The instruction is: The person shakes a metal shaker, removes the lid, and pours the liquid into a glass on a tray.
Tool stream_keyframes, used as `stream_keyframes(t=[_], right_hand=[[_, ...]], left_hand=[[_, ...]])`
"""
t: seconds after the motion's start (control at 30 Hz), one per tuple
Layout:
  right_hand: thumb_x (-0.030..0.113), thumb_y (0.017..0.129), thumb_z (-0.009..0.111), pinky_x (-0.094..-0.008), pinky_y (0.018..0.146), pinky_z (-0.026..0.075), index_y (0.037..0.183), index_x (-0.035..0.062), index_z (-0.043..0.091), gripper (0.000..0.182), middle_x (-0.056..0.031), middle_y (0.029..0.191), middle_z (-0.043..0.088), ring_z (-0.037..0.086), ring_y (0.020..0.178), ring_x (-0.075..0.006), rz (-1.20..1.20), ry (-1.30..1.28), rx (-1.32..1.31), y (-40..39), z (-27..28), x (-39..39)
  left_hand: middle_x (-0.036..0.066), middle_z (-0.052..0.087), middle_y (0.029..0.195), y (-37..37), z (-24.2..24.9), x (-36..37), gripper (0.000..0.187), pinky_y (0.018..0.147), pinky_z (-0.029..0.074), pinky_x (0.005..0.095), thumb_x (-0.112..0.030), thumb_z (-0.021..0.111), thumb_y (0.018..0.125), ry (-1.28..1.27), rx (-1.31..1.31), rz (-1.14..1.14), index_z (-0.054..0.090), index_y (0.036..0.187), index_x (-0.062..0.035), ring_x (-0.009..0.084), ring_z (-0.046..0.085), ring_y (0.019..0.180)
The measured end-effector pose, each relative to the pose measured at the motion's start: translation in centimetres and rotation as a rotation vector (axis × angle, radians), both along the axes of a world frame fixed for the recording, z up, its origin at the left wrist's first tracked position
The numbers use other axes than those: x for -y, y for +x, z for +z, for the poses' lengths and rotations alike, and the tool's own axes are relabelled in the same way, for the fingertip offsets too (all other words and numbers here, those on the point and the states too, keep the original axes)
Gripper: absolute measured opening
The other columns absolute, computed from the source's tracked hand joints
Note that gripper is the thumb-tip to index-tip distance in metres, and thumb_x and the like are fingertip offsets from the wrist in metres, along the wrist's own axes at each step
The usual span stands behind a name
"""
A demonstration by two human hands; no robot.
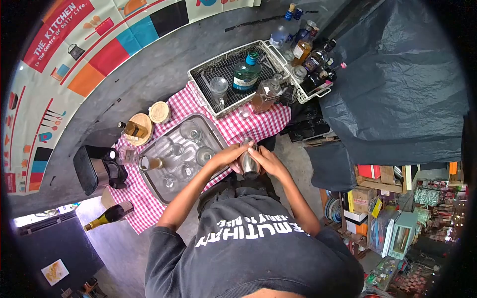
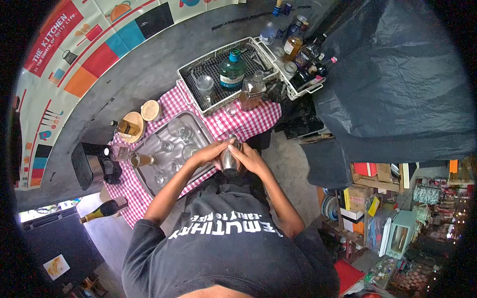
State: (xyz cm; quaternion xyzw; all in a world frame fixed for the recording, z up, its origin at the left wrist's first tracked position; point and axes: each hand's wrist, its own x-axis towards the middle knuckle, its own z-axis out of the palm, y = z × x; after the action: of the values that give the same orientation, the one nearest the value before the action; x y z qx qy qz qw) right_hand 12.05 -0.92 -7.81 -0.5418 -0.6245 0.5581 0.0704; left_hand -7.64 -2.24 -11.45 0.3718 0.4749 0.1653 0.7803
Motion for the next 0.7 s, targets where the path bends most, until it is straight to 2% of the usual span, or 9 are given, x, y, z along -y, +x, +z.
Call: stream_keyframes(t=[0.13, 0.2, 0.23, 0.27, 0.33, 0.37, 0.4, 0.5, 0.7], right_hand=[[0.054, 0.087, 0.060, -0.0328, 0.075, 0.050, 0.120, -0.0062, 0.049, 0.070, -0.0188, 0.103, 0.063, 0.063, 0.095, -0.0219, 0.014, -0.024, -0.086, 0.8, -2.8, -0.9], [0.046, 0.086, 0.065, -0.0326, 0.080, 0.049, 0.130, -0.0051, 0.041, 0.071, -0.0179, 0.110, 0.061, 0.061, 0.100, -0.0216, -0.007, -0.011, -0.182, 1.0, -3.9, -1.3], [0.037, 0.085, 0.070, -0.0324, 0.085, 0.049, 0.139, -0.0040, 0.033, 0.077, -0.0170, 0.117, 0.059, 0.059, 0.106, -0.0212, -0.032, -0.002, -0.281, 0.9, -3.8, -1.3], [0.037, 0.085, 0.070, -0.0324, 0.085, 0.049, 0.139, -0.0040, 0.033, 0.077, -0.0170, 0.117, 0.059, 0.059, 0.106, -0.0212, -0.030, 0.000, -0.282, 1.0, -3.6, -1.4], [0.035, 0.077, 0.079, -0.0355, 0.098, 0.044, 0.142, -0.0049, 0.030, 0.090, -0.0196, 0.127, 0.053, 0.054, 0.116, -0.0243, -0.053, -0.091, -0.485, 0.1, 0.7, -1.7], [0.027, 0.072, 0.084, -0.0361, 0.098, 0.043, 0.143, -0.0026, 0.029, 0.094, -0.0167, 0.129, 0.052, 0.053, 0.117, -0.0212, -0.054, -0.091, -0.548, 0.4, -0.6, -2.2], [0.027, 0.072, 0.084, -0.0361, 0.098, 0.043, 0.143, -0.0026, 0.029, 0.094, -0.0167, 0.129, 0.052, 0.053, 0.117, -0.0212, -0.059, -0.088, -0.549, 0.5, -0.4, -2.4], [0.022, 0.062, 0.089, -0.0370, 0.100, 0.043, 0.142, 0.0004, 0.031, 0.101, -0.0152, 0.131, 0.052, 0.053, 0.121, -0.0246, 0.049, 0.183, -0.560, 0.1, 2.2, -2.9], [0.013, 0.058, 0.087, -0.0427, 0.103, 0.043, 0.138, 0.0040, 0.036, 0.095, -0.0183, 0.136, 0.048, 0.048, 0.127, -0.0358, 0.183, 0.737, -0.384, -0.3, 5.8, -3.4]], left_hand=[[0.015, 0.063, 0.086, 0.8, 2.0, 0.4, 0.087, 0.044, 0.056, 0.0269, -0.068, 0.054, 0.083, 0.124, -0.048, 0.157, 0.046, 0.121, 0.0100, 0.0182, 0.066, 0.064], [0.016, 0.061, 0.097, 0.9, 1.3, 0.2, 0.087, 0.042, 0.052, 0.0241, -0.065, 0.057, 0.084, 0.255, -0.085, 0.209, 0.038, 0.127, 0.0072, 0.0162, 0.065, 0.071], [0.016, 0.060, 0.104, 1.0, 1.4, 0.2, 0.083, 0.059, 0.054, 0.0265, -0.054, 0.066, 0.084, 0.290, -0.066, 0.284, 0.034, 0.131, 0.0068, 0.0185, 0.064, 0.084], [0.016, 0.060, 0.104, 1.0, 1.4, 0.2, 0.083, 0.059, 0.054, 0.0265, -0.054, 0.066, 0.084, 0.292, -0.067, 0.285, 0.034, 0.131, 0.0068, 0.0185, 0.064, 0.084], [0.016, 0.059, 0.108, 1.2, 2.6, 0.1, 0.079, 0.081, 0.051, 0.0311, -0.041, 0.074, 0.082, 0.639, -0.019, 0.421, 0.034, 0.134, 0.0048, 0.0207, 0.061, 0.098], [0.015, 0.055, 0.122, 0.9, 3.9, 0.3, 0.081, 0.098, 0.041, 0.0340, -0.032, 0.078, 0.080, 0.577, 0.007, 0.422, 0.035, 0.138, 0.0035, 0.0210, 0.054, 0.113], [0.015, 0.055, 0.122, 0.8, 4.8, 0.4, 0.081, 0.098, 0.041, 0.0340, -0.032, 0.078, 0.080, 0.579, 0.009, 0.417, 0.035, 0.138, 0.0035, 0.0210, 0.054, 0.113], [0.015, 0.058, 0.124, 0.4, 7.5, 0.5, 0.085, 0.097, 0.044, 0.0353, -0.028, 0.086, 0.067, 0.848, -0.226, 0.429, 0.043, 0.136, -0.0028, 0.0239, 0.058, 0.111], [0.019, 0.053, 0.131, -0.7, 10.2, -0.2, 0.080, 0.101, 0.041, 0.0425, -0.020, 0.085, 0.062, 1.308, -0.351, 0.266, 0.048, 0.131, -0.0051, 0.0339, 0.051, 0.122]])
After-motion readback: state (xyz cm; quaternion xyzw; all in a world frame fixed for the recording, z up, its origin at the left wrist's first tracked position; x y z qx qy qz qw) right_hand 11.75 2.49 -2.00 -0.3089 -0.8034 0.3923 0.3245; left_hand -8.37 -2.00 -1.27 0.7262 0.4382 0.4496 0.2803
